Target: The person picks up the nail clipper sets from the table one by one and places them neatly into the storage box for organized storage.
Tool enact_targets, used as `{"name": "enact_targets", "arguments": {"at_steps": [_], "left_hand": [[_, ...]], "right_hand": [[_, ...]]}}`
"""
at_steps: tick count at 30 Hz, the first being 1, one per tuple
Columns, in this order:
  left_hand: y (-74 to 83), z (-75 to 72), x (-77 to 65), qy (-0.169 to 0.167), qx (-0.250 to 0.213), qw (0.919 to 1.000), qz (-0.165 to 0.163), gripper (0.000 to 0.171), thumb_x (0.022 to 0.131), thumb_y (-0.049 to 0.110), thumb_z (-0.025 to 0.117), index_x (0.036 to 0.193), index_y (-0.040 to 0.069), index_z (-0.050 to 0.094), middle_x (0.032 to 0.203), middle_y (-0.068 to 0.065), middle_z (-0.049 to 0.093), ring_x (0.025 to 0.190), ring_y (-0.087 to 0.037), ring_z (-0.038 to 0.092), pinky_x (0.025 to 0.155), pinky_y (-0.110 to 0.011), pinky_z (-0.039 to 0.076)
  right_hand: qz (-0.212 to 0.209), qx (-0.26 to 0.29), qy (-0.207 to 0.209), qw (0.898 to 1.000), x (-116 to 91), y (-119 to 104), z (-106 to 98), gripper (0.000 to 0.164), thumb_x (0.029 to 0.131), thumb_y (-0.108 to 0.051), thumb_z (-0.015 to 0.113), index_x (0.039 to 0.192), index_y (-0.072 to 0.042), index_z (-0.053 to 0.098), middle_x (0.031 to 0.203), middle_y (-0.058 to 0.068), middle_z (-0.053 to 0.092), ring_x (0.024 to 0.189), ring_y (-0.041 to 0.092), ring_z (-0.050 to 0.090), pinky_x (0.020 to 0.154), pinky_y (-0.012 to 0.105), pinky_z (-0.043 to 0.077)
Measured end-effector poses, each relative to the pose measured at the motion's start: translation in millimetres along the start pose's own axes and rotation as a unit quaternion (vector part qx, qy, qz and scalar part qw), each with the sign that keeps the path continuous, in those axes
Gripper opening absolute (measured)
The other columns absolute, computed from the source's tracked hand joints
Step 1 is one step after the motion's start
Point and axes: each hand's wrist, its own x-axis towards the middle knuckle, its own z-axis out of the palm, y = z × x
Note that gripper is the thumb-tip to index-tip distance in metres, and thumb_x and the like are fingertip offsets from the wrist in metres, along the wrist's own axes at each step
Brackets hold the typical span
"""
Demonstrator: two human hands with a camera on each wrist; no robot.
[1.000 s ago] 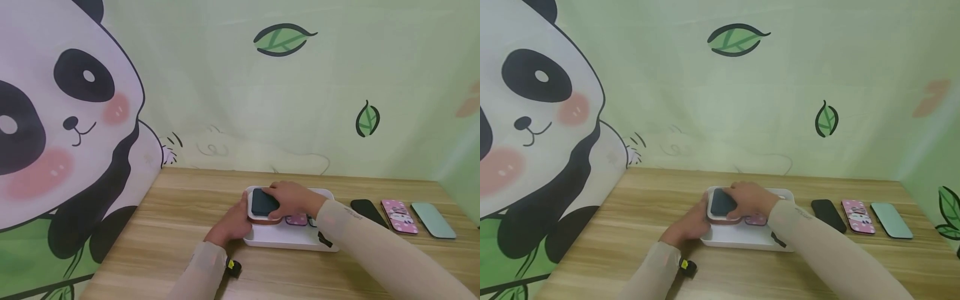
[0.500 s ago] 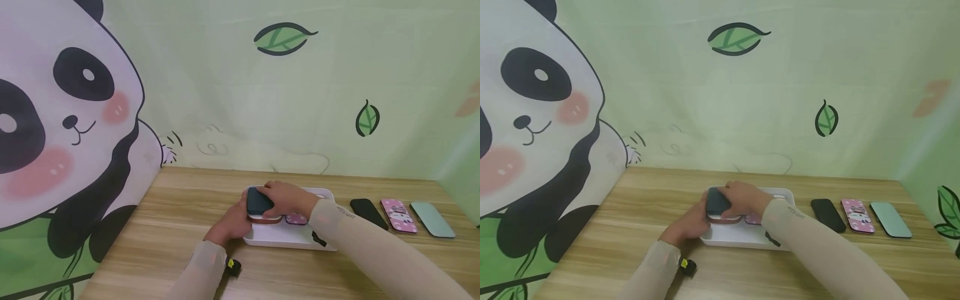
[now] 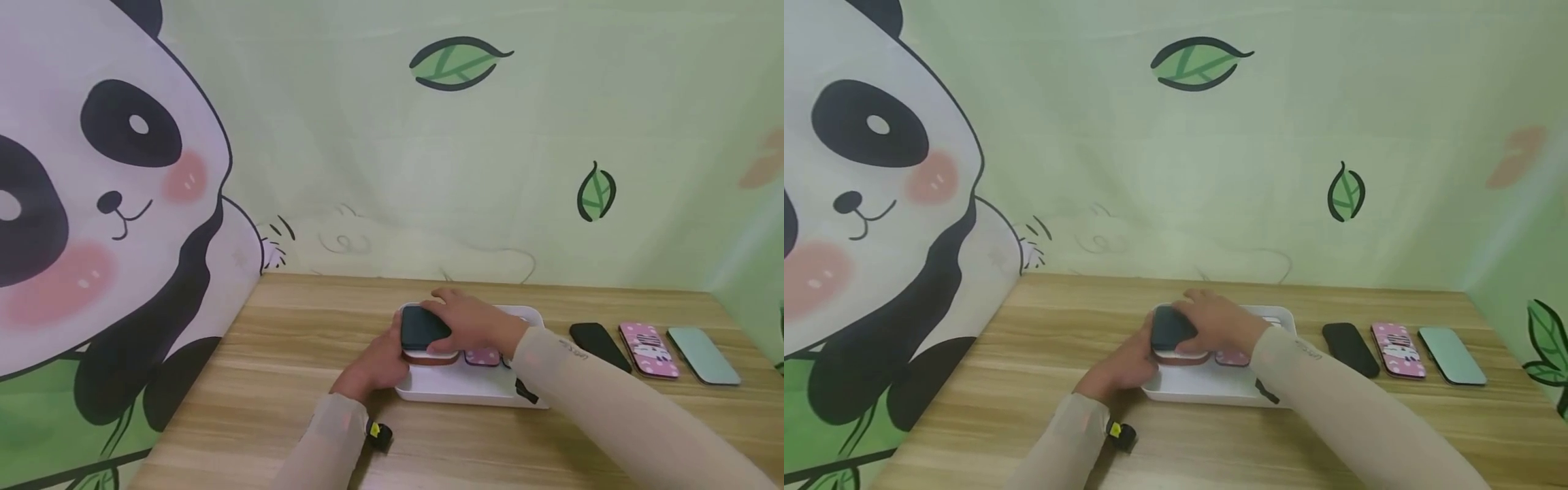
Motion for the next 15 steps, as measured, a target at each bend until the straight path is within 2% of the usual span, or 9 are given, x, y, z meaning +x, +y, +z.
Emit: {"name": "enact_targets", "arguments": {"at_steps": [2, 7, 15], "left_hand": [[1.4, -0.5, -0.8, -0.003, -0.001, 1.0, -0.006, 0.098, 0.081, 0.006, 0.057, 0.16, 0.001, -0.001, 0.16, -0.022, 0.032, 0.14, -0.031, 0.042, 0.117, -0.045, 0.032], [1.5, -0.8, -2.1, 0.009, 0.003, 1.0, 0.002, 0.099, 0.079, 0.005, 0.056, 0.159, -0.001, -0.001, 0.159, -0.023, 0.032, 0.141, -0.032, 0.041, 0.117, -0.044, 0.032], [1.8, -0.1, -1.0, 0.014, -0.002, 0.9997, 0.018, 0.099, 0.076, 0.003, 0.056, 0.158, -0.004, 0.0, 0.16, -0.022, 0.031, 0.141, -0.031, 0.041, 0.117, -0.045, 0.032]], "right_hand": [[-0.005, 0.004, 0.01, 1.0, -5.6, 5.6, -3.9, 0.084, 0.086, -0.061, 0.068, 0.154, -0.019, 0.04, 0.158, 0.015, 0.034, 0.143, 0.036, 0.037, 0.113, 0.052, 0.036], [0.001, 0.015, 0.026, 1.0, -19.4, 21.7, -14.4, 0.081, 0.09, -0.058, 0.064, 0.154, -0.013, 0.04, 0.155, 0.016, 0.039, 0.141, 0.035, 0.04, 0.113, 0.052, 0.036], [0.043, 0.041, 0.04, 0.997, -45.5, 48.5, -24.8, 0.075, 0.093, -0.053, 0.063, 0.154, -0.014, 0.04, 0.152, 0.017, 0.042, 0.139, 0.038, 0.041, 0.109, 0.058, 0.039]]}}
